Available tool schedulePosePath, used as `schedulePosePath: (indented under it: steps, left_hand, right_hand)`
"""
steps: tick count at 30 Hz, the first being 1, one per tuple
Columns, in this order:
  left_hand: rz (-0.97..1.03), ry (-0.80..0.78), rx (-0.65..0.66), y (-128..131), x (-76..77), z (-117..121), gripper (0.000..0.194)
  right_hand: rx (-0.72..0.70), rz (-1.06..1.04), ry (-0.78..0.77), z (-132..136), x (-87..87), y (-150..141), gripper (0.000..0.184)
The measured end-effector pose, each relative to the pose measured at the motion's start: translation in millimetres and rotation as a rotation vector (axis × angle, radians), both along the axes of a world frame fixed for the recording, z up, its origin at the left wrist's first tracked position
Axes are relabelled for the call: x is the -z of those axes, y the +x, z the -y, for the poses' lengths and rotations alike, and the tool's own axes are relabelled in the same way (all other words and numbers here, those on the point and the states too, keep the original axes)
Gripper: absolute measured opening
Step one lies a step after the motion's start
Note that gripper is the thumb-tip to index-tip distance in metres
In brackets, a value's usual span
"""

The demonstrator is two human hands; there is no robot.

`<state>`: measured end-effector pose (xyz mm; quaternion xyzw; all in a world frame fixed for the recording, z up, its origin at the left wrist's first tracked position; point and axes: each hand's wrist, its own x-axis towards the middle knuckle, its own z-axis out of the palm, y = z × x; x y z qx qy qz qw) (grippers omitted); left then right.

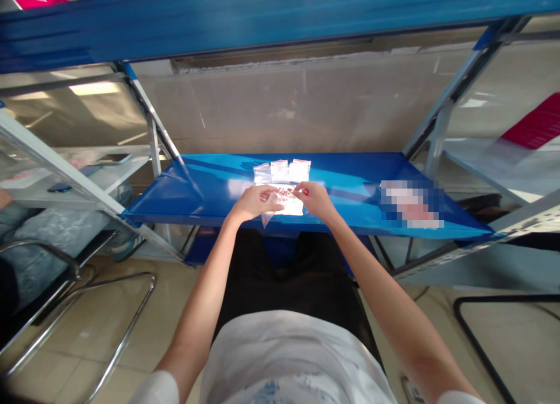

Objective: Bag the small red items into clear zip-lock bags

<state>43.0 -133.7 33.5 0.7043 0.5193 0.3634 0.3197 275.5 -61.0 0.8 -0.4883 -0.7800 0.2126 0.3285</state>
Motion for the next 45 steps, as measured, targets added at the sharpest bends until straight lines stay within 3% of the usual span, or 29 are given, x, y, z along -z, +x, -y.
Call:
schedulePosePath:
  steps: [4,10,16,24,28,33,40,45]
  left_hand:
    - [0.026,-0.009,0.023,6,-3.8,3,0.062]
    - [0.056,0.004,0.069,8,-3.8,3,0.058]
    - [0.077,0.030,0.085,8,1.2,1,0.062]
    - [0.211,0.018,0.103,19,5.4,-3,0.056]
    - [0.383,-0.083,0.152,20,7.5,-7,0.064]
    - [0.558,-0.115,0.106,18,6.4,-5,0.052]
    - [0.486,-0.103,0.031,18,9.9,-6,0.042]
    - [0.468,-0.090,0.047,21,11.5,-10,0.041]
  right_hand:
    - [-0.072,-0.184,-0.067,22,-16.4,3,0.030]
    - [-0.207,-0.183,-0.104,43,-35.2,-15,0.042]
    - [-0.230,-0.172,-0.135,47,-44.0,-11,0.052]
    - [-0.446,-0.230,-0.246,66,-47.3,6,0.050]
    - [-0.399,-0.291,-0.191,62,-40.3,7,0.046]
    - [-0.335,-0.363,-0.165,59,-36.2,11,0.038]
    - [-0.112,-0.509,-0.145,66,-25.8,12,0.043]
    - [-0.051,-0.608,-0.223,67,-21.3,16,0.041]
